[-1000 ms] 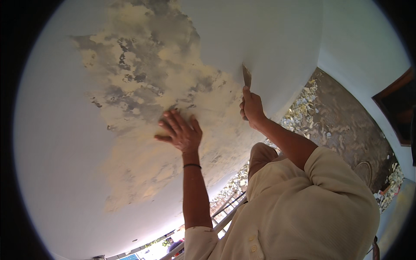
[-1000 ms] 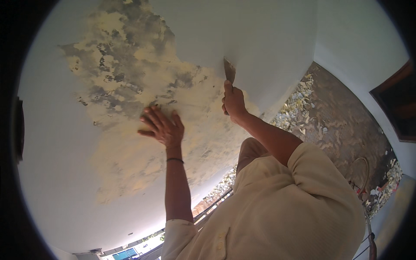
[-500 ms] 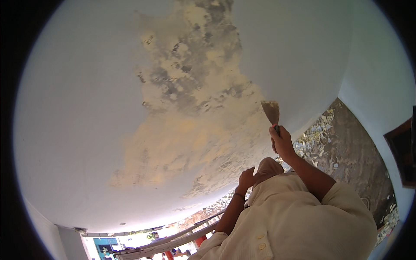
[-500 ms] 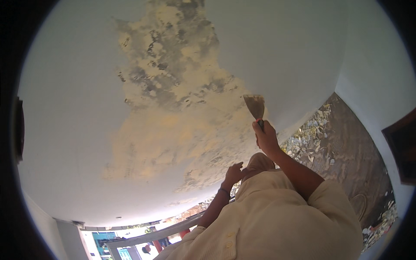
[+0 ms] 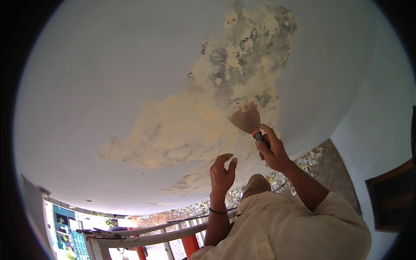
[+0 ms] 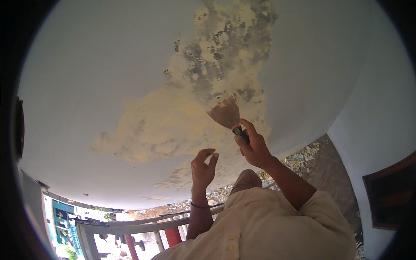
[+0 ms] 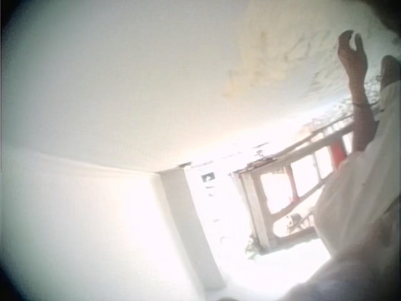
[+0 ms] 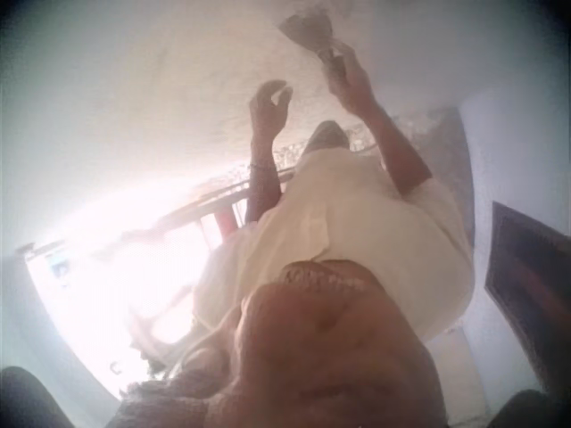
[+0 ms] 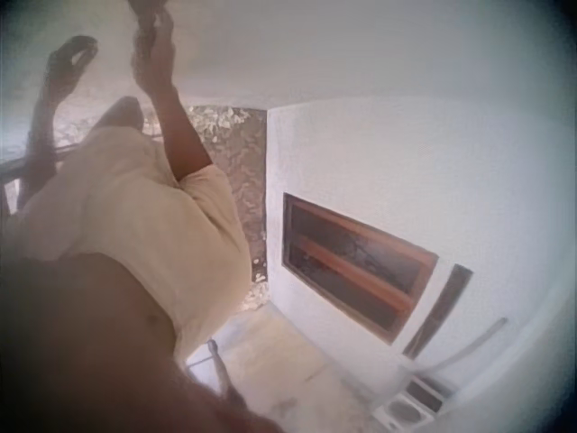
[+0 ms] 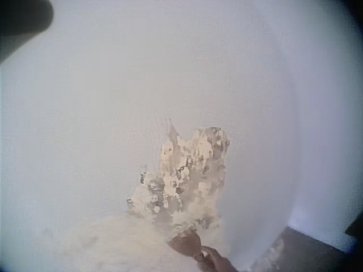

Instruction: The person scrapes a ceiling surface using a hand scraper while standing on a ladder. The person repeatedly removes loose paint or plaster from the ceiling, occasionally pausing to reposition the ladder.

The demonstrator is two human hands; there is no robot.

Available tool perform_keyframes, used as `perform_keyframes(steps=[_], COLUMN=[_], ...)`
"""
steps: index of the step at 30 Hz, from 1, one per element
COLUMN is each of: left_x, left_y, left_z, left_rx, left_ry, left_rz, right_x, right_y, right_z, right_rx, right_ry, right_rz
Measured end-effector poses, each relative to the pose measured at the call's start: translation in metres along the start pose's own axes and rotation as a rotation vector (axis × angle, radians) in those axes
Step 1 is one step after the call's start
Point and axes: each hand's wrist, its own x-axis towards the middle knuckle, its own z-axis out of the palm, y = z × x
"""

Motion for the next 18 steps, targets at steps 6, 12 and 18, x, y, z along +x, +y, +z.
perform_keyframes(steps=[6,12,18], left_x=[0.004,0.009,0.002], left_y=[-0.003,0.073,0.059], left_z=[-0.023,-0.060,-0.094], left_rx=[0.056,0.133,-0.048], left_ry=[0.081,0.616,0.827], left_rz=[-0.001,0.332,0.351], right_x=[0.053,0.087,0.082], right_y=[-0.048,-0.053,-0.097], right_z=[0.019,0.036,0.050], right_rx=[0.085,-0.165,-0.151], right_ry=[-0.049,-0.009,-0.073], right_rz=[0.008,-0.181,-0.037])
